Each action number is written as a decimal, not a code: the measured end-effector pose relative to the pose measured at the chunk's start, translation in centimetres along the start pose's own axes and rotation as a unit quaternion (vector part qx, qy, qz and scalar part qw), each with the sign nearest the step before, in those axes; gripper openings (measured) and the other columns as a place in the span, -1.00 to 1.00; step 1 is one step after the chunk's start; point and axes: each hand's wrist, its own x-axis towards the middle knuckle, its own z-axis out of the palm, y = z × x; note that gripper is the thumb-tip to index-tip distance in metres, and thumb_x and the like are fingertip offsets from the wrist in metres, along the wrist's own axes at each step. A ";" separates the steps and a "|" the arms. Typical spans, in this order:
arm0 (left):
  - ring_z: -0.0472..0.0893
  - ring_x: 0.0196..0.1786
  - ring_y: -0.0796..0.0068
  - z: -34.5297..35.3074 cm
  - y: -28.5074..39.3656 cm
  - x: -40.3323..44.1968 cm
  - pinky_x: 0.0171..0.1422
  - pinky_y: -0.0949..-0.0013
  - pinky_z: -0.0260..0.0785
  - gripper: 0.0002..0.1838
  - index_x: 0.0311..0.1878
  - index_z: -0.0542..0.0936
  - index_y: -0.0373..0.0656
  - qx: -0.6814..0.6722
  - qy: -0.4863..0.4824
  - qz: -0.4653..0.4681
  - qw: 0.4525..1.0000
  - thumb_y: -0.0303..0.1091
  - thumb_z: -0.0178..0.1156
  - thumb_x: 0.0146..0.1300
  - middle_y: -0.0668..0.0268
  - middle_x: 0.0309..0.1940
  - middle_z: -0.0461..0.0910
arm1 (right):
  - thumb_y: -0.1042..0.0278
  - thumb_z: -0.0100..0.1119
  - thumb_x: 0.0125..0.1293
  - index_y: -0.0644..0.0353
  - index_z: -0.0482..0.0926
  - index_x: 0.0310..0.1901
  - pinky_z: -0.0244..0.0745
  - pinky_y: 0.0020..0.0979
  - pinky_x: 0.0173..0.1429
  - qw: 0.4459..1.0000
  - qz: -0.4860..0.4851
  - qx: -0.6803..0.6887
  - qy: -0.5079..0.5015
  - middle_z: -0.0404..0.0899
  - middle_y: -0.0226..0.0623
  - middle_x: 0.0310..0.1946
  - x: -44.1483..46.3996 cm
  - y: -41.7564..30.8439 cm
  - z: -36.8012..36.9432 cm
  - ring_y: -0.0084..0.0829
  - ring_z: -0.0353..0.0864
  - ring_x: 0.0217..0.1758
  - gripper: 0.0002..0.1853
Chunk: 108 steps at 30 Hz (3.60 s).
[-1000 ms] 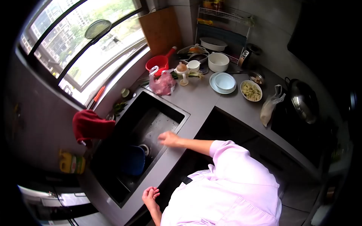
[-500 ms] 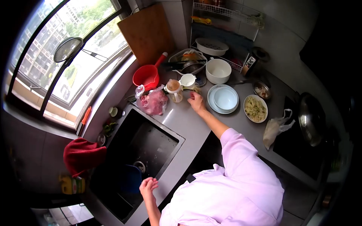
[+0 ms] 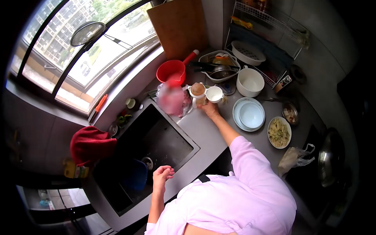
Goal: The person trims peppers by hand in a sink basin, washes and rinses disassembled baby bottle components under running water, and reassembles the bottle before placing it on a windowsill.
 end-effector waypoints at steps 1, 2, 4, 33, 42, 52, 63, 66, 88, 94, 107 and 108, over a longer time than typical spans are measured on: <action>0.61 -0.34 0.44 0.0 -0.1 0.1 -0.27 0.48 0.46 -0.84 -0.22 0.52 -0.32 -0.004 0.003 -0.001 1.000 -0.45 0.06 0.18 0.16 -0.34 0.60 | 0.25 0.40 -0.15 0.20 0.34 0.07 0.34 -0.33 0.08 1.000 0.011 -0.013 -0.015 0.47 -0.22 -0.05 -0.1 -0.1 -0.2 -0.29 0.45 0.01 -0.32; 0.61 -0.34 0.44 -0.1 -0.2 0.2 -0.27 0.47 0.46 -0.83 -0.21 0.52 -0.32 -0.002 0.001 -0.004 1.000 -0.45 0.06 0.18 0.16 -0.34 0.60 | 0.25 0.40 -0.15 0.20 0.34 0.07 0.34 -0.33 0.08 1.000 0.009 -0.015 -0.020 0.47 -0.22 -0.05 -0.4 -0.2 -0.4 -0.29 0.45 0.01 -0.32; 0.60 -0.35 0.44 -0.1 -0.2 0.4 -0.27 0.47 0.46 -0.82 -0.20 0.52 -0.33 -0.001 0.002 -0.011 1.000 -0.43 0.07 0.17 0.16 -0.35 0.59 | 0.13 0.39 -0.13 0.20 0.32 0.09 0.26 -0.30 0.14 0.995 -0.053 -0.088 -0.016 0.45 -0.20 -0.02 -1.5 -0.2 -0.5 -0.24 0.41 0.06 -0.28; 0.38 0.08 0.48 -2.5 -0.7 1.1 0.08 0.45 0.32 -0.20 0.13 0.30 -0.16 -0.052 0.024 0.182 0.982 -0.46 0.36 -0.34 0.34 -0.02 0.40 | 0.54 0.17 -0.14 0.33 0.37 0.06 0.43 -0.37 0.07 0.794 0.186 0.307 -0.491 0.45 -0.16 0.00 -14.8 -12.9 5.2 -0.35 0.46 0.06 -0.41; 0.33 0.17 0.34 -3.0 0.0 -1.6 0.29 0.31 0.09 -0.10 0.20 0.24 -0.15 -0.020 0.075 0.145 0.986 -0.26 0.39 -0.34 0.24 0.07 0.37 | 0.02 0.18 0.03 0.28 0.27 0.13 0.26 -0.27 0.19 0.739 0.160 0.469 -0.456 0.42 -0.09 0.05 -15.7 -16.9 7.3 -0.29 0.43 0.08 -0.31; 0.39 0.11 0.45 -5.1 -2.1 -4.1 0.24 0.35 0.14 -0.31 0.04 0.34 -0.16 -0.149 0.122 0.217 0.957 -0.30 0.36 -0.27 0.30 -0.04 0.44 | -0.15 0.10 0.10 0.31 0.31 0.08 0.42 -0.34 0.00 0.715 0.126 0.408 -0.553 0.48 -0.17 -0.07 -16.3 -18.5 10.1 -0.35 0.49 -0.02 -0.30; 0.35 0.16 0.42 -11.8 -8.8 -11.8 0.28 0.38 0.11 -0.16 0.19 0.25 -0.19 -0.263 0.192 0.193 0.926 -0.31 0.31 -0.30 0.31 0.07 0.37 | 0.27 0.08 0.14 0.25 0.48 -0.05 0.46 -0.43 -0.33 0.799 0.216 -0.002 -0.561 0.56 -0.30 -0.28 -20.0 -13.3 20.4 -0.48 0.54 -0.29 -0.65; 0.42 0.07 0.44 -14.0 -11.2 -14.8 0.22 0.41 0.18 -0.19 0.16 0.27 -0.25 -0.275 0.251 0.179 0.911 -0.40 0.27 -0.33 0.29 0.01 0.42 | 0.27 0.11 0.09 0.33 0.42 0.02 0.49 -0.39 -0.37 0.800 0.149 -0.135 -0.565 0.56 -0.22 -0.30 -21.8 -9.7 26.5 -0.45 0.55 -0.30 -0.54; 0.45 -0.01 0.44 -28.1 -16.9 -20.2 0.13 0.40 0.28 -0.17 0.13 0.30 -0.21 -0.339 0.328 0.208 0.857 -0.29 0.38 -0.35 0.32 -0.07 0.43 | 0.41 -0.14 0.11 0.20 0.30 -0.57 -0.08 -0.67 -0.80 0.691 0.633 0.187 -0.295 0.24 -0.51 -0.79 -22.0 -9.8 28.7 -0.75 0.13 -0.84 -0.85; 0.43 0.01 0.45 -28.3 -14.7 -18.7 0.16 0.43 0.24 -0.15 0.14 0.30 -0.18 -0.343 0.301 0.218 0.862 -0.30 0.37 -0.38 0.37 -0.06 0.42 | 0.31 -0.22 0.18 0.24 0.31 -0.58 -0.02 -0.69 -0.82 0.694 0.667 0.192 -0.194 0.24 -0.52 -0.85 -19.5 -8.2 22.9 -0.72 0.14 -0.87 -0.74; 0.40 0.09 0.42 -28.2 -14.7 -19.5 0.23 0.40 0.20 -0.07 0.20 0.24 -0.15 -0.334 0.320 0.231 0.856 -0.33 0.38 -0.41 0.38 0.01 0.38 | 0.42 0.03 0.04 0.34 0.52 -0.49 0.52 -0.20 -0.40 0.807 -0.217 -0.481 -0.264 0.56 0.05 -0.55 -20.2 -15.1 22.4 -0.11 0.61 -0.50 -0.84; 0.40 0.09 0.42 -28.2 -14.8 -19.5 0.23 0.40 0.20 -0.07 0.20 0.24 -0.15 -0.334 0.322 0.233 0.854 -0.33 0.38 -0.41 0.38 0.01 0.38 | 0.41 0.05 0.03 0.33 0.55 -0.45 0.53 -0.20 -0.23 0.796 -0.196 -0.495 -0.287 0.56 0.09 -0.44 -20.8 -17.5 22.9 -0.02 0.60 -0.32 -0.84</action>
